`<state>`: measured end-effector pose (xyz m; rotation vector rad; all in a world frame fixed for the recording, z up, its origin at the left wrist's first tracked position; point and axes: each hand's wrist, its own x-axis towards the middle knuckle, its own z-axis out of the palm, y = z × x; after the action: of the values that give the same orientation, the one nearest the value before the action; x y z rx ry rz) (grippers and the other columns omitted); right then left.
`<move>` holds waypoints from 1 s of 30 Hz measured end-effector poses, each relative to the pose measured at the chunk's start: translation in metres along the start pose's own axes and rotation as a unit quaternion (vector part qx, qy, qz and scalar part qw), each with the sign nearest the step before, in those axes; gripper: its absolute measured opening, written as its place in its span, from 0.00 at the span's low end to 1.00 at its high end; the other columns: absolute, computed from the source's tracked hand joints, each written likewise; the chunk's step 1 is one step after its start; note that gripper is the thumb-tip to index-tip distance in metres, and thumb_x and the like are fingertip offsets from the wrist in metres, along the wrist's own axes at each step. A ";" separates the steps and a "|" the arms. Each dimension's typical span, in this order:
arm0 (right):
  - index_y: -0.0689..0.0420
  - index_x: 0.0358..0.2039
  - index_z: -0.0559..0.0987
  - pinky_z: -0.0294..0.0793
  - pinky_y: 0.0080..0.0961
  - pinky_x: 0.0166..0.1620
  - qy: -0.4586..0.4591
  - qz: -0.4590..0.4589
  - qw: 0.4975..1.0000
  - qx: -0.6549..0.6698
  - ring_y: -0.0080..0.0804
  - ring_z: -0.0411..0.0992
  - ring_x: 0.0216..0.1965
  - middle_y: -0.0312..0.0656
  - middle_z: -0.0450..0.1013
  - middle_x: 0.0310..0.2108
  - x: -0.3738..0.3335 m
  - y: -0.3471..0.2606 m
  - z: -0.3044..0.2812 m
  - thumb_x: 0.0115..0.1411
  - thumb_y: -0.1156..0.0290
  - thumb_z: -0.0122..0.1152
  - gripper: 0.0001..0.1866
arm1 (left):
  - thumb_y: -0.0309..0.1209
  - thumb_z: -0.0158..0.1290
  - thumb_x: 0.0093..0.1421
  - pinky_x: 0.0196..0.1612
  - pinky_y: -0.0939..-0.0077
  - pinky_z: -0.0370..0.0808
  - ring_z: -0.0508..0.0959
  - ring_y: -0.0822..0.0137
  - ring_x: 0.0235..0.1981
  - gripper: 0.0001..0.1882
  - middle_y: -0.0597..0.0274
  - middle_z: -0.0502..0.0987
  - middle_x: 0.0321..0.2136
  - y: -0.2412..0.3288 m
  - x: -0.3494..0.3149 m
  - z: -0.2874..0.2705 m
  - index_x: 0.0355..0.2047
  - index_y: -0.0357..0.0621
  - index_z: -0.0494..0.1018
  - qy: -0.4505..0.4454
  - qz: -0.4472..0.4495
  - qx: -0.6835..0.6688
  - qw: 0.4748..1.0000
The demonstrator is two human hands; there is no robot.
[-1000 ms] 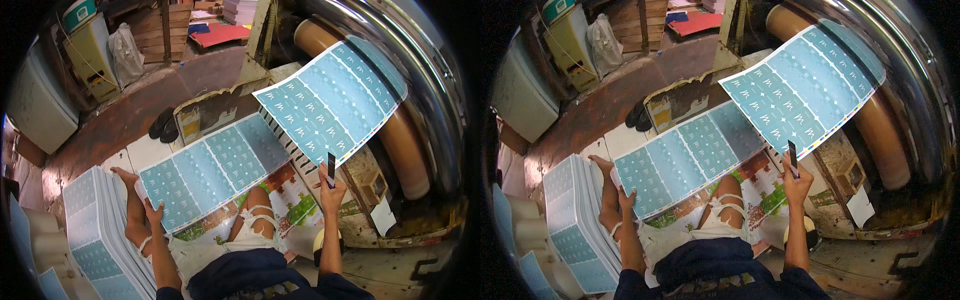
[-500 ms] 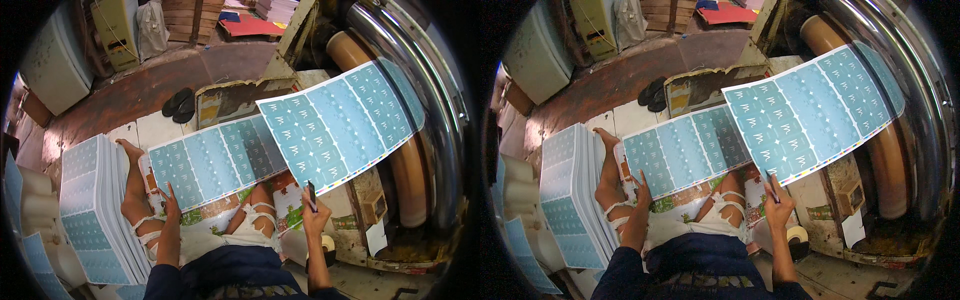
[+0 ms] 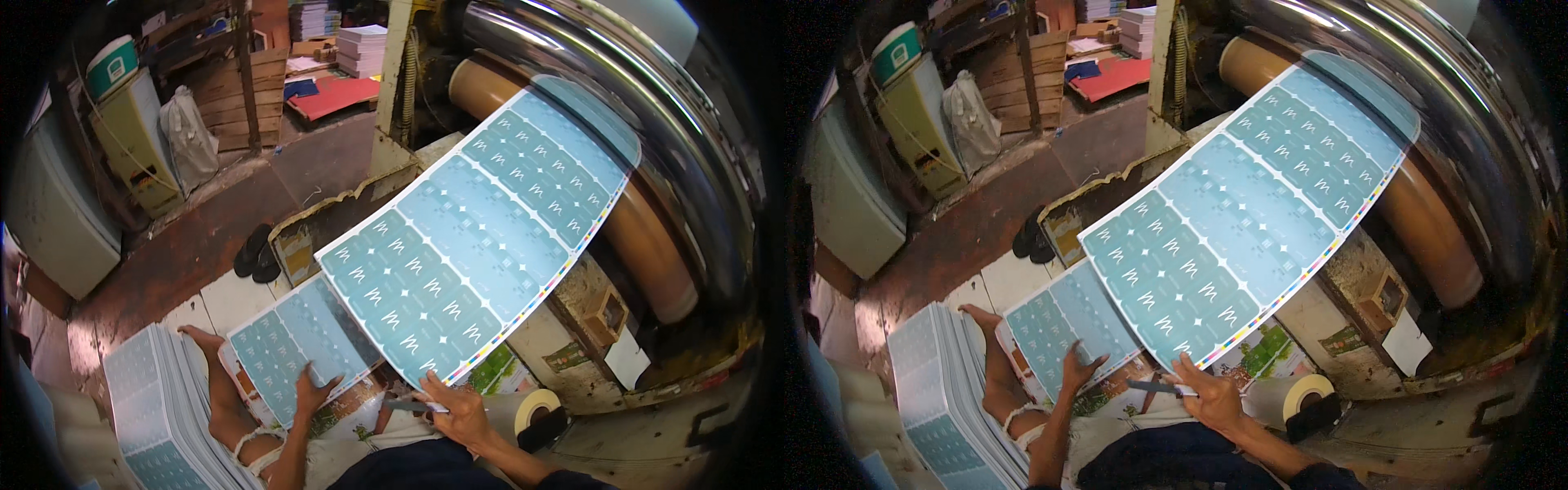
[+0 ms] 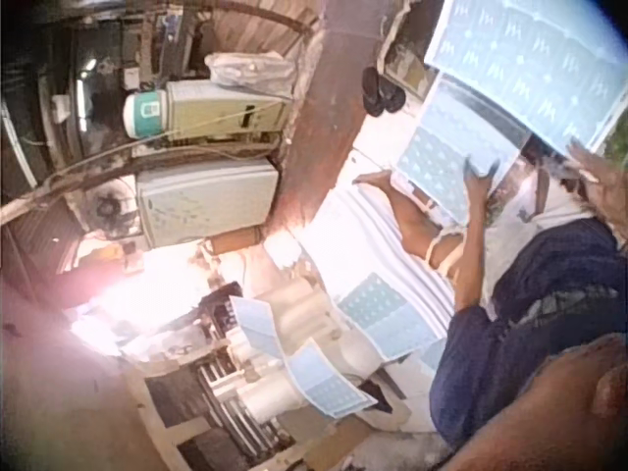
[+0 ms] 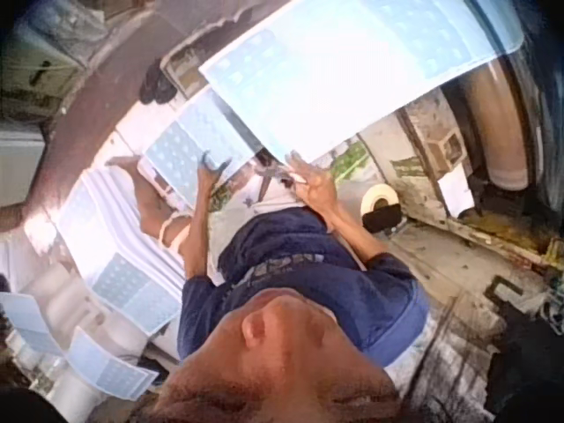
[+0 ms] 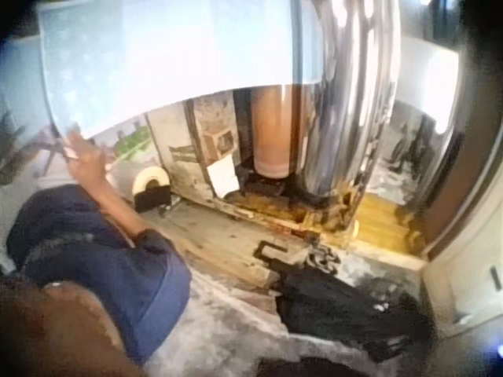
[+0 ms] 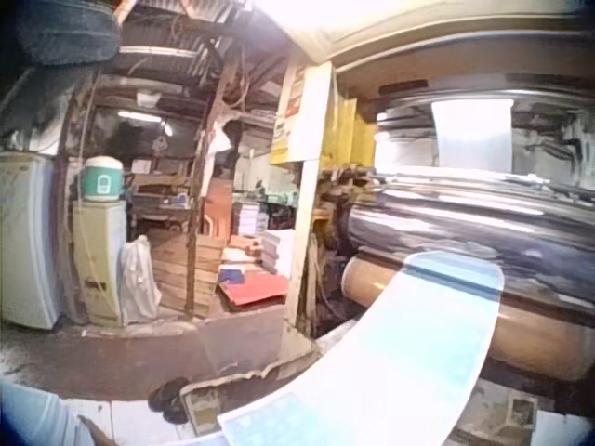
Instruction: The person sits on the floor next to a printing press, uses a utility knife to cut across a printed paper sheet as it emerges from the rollers, and places the individual sheets into a stack.
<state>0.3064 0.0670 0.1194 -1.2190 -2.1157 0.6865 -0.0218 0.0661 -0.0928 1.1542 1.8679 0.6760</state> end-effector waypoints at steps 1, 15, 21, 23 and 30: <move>0.56 0.53 0.76 0.82 0.30 0.36 -0.005 -0.017 1.000 0.022 0.42 0.80 0.36 0.52 0.72 0.53 -0.002 0.000 0.004 0.48 0.77 0.62 0.28 | 0.50 0.66 0.51 0.58 0.53 0.68 0.69 0.47 0.58 0.49 0.38 0.68 0.56 0.023 0.002 0.006 0.61 0.28 0.58 -0.051 0.008 -0.174 0.983; 0.54 0.51 0.79 0.75 0.22 0.27 -0.266 0.185 0.920 0.222 0.24 0.75 0.23 0.38 0.78 0.26 0.039 0.010 -0.055 0.60 0.66 0.63 0.18 | 0.29 0.62 0.57 0.44 0.70 0.75 0.76 0.65 0.40 0.24 0.54 0.76 0.42 0.160 -0.036 0.027 0.51 0.31 0.68 -0.021 0.022 -0.452 0.892; 0.61 0.47 0.77 0.68 0.16 0.17 0.177 0.235 0.936 0.191 0.17 0.69 0.16 0.35 0.74 0.23 0.087 0.052 -0.160 0.65 0.69 0.54 0.14 | 0.28 0.61 0.58 0.44 0.72 0.77 0.78 0.64 0.40 0.25 0.55 0.75 0.42 0.132 -0.059 -0.004 0.53 0.32 0.65 0.016 0.047 -0.500 0.865; 0.60 0.44 0.77 0.67 0.16 0.17 0.349 0.204 0.891 0.208 0.19 0.69 0.16 0.37 0.75 0.25 0.100 0.092 -0.205 0.66 0.65 0.53 0.13 | 0.28 0.60 0.58 0.45 0.73 0.75 0.77 0.65 0.40 0.26 0.56 0.75 0.43 0.133 -0.064 -0.008 0.54 0.33 0.64 0.020 0.060 -0.503 0.862; 0.61 0.43 0.78 0.67 0.16 0.18 0.464 0.154 0.861 0.138 0.19 0.69 0.18 0.39 0.75 0.26 0.138 0.221 -0.328 0.66 0.59 0.55 0.18 | 0.27 0.60 0.57 0.46 0.73 0.72 0.75 0.65 0.39 0.27 0.57 0.74 0.42 0.088 -0.069 -0.035 0.54 0.33 0.64 0.078 0.061 -0.427 0.899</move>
<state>0.6116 0.3328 0.2269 -1.3545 -1.0027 0.3759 0.0060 0.0413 0.0180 0.6358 1.3504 1.5036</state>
